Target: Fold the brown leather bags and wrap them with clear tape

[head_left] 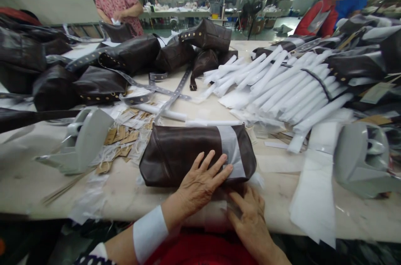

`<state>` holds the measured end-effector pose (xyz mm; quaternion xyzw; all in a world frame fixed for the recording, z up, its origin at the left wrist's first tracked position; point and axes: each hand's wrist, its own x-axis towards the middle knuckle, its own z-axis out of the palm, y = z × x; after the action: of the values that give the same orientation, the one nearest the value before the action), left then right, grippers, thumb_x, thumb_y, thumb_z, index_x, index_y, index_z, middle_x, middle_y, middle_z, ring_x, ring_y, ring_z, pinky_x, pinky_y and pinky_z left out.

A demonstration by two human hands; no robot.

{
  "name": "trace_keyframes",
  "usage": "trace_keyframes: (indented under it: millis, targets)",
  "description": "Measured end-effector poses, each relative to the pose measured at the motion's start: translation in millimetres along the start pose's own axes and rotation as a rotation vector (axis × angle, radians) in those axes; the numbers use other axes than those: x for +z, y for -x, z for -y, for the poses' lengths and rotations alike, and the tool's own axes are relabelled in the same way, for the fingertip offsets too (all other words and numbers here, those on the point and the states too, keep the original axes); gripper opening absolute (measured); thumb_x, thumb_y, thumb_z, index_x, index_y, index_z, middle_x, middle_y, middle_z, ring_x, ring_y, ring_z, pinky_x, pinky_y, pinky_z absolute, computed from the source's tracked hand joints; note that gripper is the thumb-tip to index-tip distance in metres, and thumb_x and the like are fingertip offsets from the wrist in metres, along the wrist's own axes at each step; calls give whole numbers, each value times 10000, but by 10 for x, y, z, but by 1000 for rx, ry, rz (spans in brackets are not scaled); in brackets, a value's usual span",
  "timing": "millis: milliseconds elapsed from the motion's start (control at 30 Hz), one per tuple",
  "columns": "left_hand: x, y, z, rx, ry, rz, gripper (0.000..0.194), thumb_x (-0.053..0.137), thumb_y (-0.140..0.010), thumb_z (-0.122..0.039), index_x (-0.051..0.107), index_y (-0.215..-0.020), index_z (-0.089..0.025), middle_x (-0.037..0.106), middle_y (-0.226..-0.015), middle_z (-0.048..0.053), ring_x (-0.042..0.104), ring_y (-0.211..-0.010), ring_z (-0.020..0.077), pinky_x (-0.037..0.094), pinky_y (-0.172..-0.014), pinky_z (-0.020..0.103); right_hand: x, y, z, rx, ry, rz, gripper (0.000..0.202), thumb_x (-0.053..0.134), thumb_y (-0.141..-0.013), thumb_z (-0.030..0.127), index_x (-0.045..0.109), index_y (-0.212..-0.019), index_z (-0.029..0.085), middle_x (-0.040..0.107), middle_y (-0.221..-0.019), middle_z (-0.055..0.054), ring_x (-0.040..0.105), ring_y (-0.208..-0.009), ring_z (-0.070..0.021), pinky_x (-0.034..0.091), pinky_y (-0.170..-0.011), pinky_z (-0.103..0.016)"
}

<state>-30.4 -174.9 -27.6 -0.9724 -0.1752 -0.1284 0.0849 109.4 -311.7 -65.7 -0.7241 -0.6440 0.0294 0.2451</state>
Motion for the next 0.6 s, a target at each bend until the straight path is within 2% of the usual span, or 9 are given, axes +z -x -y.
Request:
trace_keyframes:
  millis: [100,200,333,433,600]
  targets:
    - [3,5,3,-4,-13,12,492,405,-932,-232,300,-1406,-309,293,-1486,-6,270,-1329,283,241,-1066,452,52,-33,103,-149,-93,-79,454,528,-740,94,599,-1142,294,609,-1046,-77,572,-953,-249,507,-769,-408]
    - [7,13,3,0,-20,17,505,394,-939,-232,265,-1416,-337,287,-1488,-12,264,-1335,282,243,-1067,445,50,-102,74,-315,-244,-110,393,440,-798,34,615,-1082,243,662,-961,-51,607,-937,-192,519,-790,-324]
    - [22,18,-2,-3,-28,11,501,385,-942,-228,266,-1414,-348,310,-1475,-12,290,-1319,285,245,-1066,442,-118,-103,-205,-339,-368,-190,306,427,-819,42,623,-981,212,698,-837,-35,664,-810,-163,550,-726,-257]
    - [33,16,-3,-3,-35,8,498,398,-936,-220,289,-1404,-351,320,-1470,-13,297,-1316,285,247,-1064,445,-198,-26,-359,-344,-327,-235,295,443,-819,48,621,-999,199,709,-881,-50,672,-857,-175,557,-757,-266]
    - [13,19,10,17,-56,-7,491,420,-932,-251,304,-1393,-372,334,-1463,-19,315,-1308,268,262,-1059,434,-118,9,-202,-500,-284,-255,278,413,-816,26,626,-962,129,703,-876,-97,656,-880,-185,552,-762,-300]
